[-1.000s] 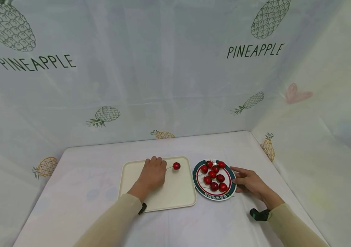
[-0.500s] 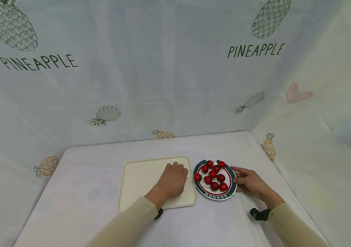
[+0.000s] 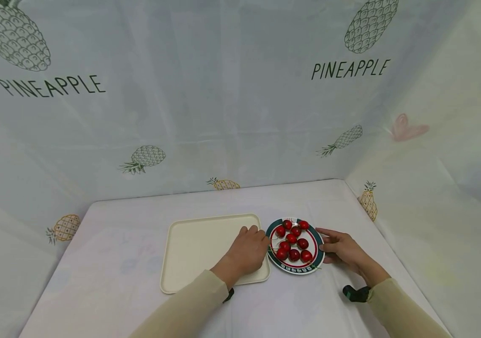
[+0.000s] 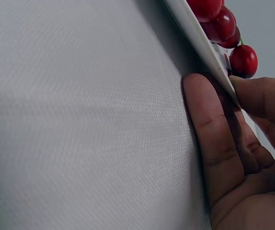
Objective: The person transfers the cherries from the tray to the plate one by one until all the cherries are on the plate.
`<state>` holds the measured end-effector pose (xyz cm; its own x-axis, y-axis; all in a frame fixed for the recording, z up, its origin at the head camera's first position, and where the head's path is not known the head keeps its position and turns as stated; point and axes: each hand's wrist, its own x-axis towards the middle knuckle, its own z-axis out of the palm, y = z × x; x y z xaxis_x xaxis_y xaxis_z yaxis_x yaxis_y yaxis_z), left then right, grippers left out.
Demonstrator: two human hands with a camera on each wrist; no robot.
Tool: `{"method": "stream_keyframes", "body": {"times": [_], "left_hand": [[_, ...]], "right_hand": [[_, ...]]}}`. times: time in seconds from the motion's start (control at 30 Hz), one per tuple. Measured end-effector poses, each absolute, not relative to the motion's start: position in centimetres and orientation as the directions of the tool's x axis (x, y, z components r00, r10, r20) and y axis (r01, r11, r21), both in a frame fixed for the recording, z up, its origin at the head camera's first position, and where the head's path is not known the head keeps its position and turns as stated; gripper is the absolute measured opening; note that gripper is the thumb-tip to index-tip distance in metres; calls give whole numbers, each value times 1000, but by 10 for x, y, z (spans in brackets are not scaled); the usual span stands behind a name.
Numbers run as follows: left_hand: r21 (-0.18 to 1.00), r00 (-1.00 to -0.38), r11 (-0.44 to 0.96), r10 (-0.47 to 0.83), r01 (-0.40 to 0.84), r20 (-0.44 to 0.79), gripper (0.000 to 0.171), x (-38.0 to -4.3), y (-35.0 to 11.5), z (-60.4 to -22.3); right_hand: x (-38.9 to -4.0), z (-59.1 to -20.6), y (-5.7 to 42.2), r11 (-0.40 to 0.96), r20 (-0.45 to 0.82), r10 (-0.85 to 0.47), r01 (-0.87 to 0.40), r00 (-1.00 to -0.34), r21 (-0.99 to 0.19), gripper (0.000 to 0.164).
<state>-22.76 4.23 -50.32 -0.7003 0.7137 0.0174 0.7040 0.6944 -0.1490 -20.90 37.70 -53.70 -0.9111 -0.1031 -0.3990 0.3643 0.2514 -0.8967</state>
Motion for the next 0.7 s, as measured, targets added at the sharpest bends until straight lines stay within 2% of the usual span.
{"method": "stream_keyframes", "body": {"times": [0.37,0.7], "left_hand": [[-135,-702,700,711,701,44,21,-230,53,-512],[-179,-713,702,701,689,3,22,-225,59,-505]], "right_hand": [[-206,-536,375,276,-383,-98,344,-919,-897,66],[-206,-535,374,291,-382,-85,344,-920,-893,66]]}}
